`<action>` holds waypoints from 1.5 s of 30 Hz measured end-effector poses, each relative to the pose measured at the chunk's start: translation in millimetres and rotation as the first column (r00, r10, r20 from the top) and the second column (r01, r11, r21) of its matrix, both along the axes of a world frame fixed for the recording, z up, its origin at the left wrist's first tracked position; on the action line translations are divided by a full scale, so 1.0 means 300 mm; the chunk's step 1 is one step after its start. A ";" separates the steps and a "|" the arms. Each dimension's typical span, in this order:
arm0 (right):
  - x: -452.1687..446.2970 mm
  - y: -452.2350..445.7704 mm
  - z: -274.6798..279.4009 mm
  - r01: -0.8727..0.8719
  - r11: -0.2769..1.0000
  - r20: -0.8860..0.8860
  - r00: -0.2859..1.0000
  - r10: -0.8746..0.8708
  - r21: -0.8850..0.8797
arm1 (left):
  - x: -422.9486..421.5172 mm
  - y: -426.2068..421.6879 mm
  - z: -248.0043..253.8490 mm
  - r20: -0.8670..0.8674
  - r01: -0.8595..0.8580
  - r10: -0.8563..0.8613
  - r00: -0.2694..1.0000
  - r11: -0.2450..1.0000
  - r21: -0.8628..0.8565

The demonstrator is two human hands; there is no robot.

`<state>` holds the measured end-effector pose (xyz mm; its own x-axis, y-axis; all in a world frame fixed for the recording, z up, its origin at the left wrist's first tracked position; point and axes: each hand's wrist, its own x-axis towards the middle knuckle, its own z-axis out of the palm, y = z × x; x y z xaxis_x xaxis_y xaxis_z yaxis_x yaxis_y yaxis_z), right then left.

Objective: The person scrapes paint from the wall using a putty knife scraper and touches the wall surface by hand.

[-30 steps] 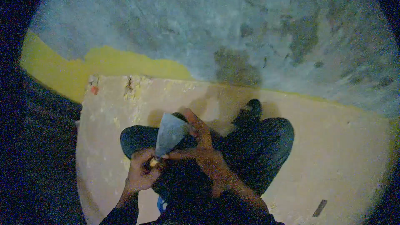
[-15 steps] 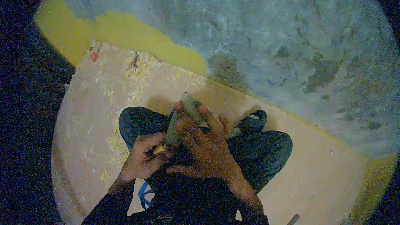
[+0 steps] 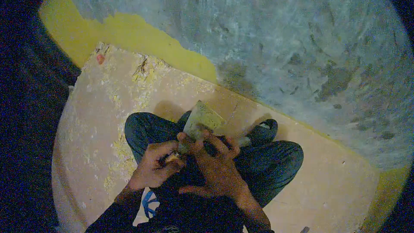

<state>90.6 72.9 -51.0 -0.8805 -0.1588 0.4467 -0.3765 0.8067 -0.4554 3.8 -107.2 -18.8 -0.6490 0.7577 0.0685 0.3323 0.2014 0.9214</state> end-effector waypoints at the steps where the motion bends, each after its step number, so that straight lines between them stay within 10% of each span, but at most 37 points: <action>1: 0.007 0.006 0.000 -0.019 0.999 0.041 0.999 0.021 -0.049 | -0.001 0.007 -0.014 0.003 0.003 -0.003 1.000 1.000 -0.002; 6: 0.010 0.061 -0.067 -0.153 0.890 0.063 0.978 0.198 -0.429 | 0.001 0.026 -0.040 0.038 -0.015 0.016 0.999 1.000 -0.024; 9: 0.001 0.075 -0.046 0.043 0.414 0.133 0.973 0.191 -0.909 | 0.004 0.023 -0.075 0.205 -0.125 0.119 0.971 0.992 0.019; 11: -0.010 0.105 -0.020 -0.228 -0.399 -0.360 0.885 0.295 -0.888 | -0.003 0.021 -0.064 0.278 -0.150 0.147 0.949 0.989 -0.011; 14: -0.015 0.147 -0.052 -0.242 -0.540 -0.466 0.822 0.327 -0.806 | -0.024 0.006 -0.111 0.337 -0.207 0.193 0.921 0.978 0.006; 19: -0.055 0.199 -0.005 -0.258 -0.433 -0.392 0.884 0.254 -0.864 | -0.122 -0.012 -0.180 0.310 -0.289 0.276 0.909 0.957 -0.006; 20: -0.081 0.229 0.025 -0.258 -0.300 -0.324 0.925 0.200 -0.919 | -0.155 -0.013 -0.193 0.323 -0.326 0.310 0.894 0.945 -0.004; 22: -0.190 0.371 0.085 -0.222 0.434 -0.246 0.969 0.001 -0.873 | -0.250 0.006 -0.206 0.317 -0.362 0.333 0.888 0.931 0.036; 23: -0.248 0.444 0.116 -0.218 0.448 -0.247 0.969 -0.006 -0.867 | -0.331 0.008 -0.257 0.364 -0.364 0.307 0.879 0.926 0.097; 25: -0.367 0.593 0.183 0.394 0.860 -0.264 0.835 -0.483 -0.326 | -0.423 0.039 -0.353 0.407 -0.359 0.266 0.874 0.917 0.172; 26: -0.414 0.651 0.209 0.690 0.724 -0.406 0.666 -0.626 0.014 | -0.457 0.063 -0.397 0.463 -0.444 0.304 0.832 0.866 0.229; 29: -0.517 0.773 0.245 0.854 0.458 -0.600 0.506 -0.620 0.247 | -0.511 0.069 -0.496 0.559 -0.569 0.366 0.744 0.786 0.242; 45: -0.325 0.881 0.217 0.818 0.006 -0.651 0.462 -0.602 0.575 | -0.513 0.051 -0.537 0.647 -0.544 0.329 0.688 0.824 0.159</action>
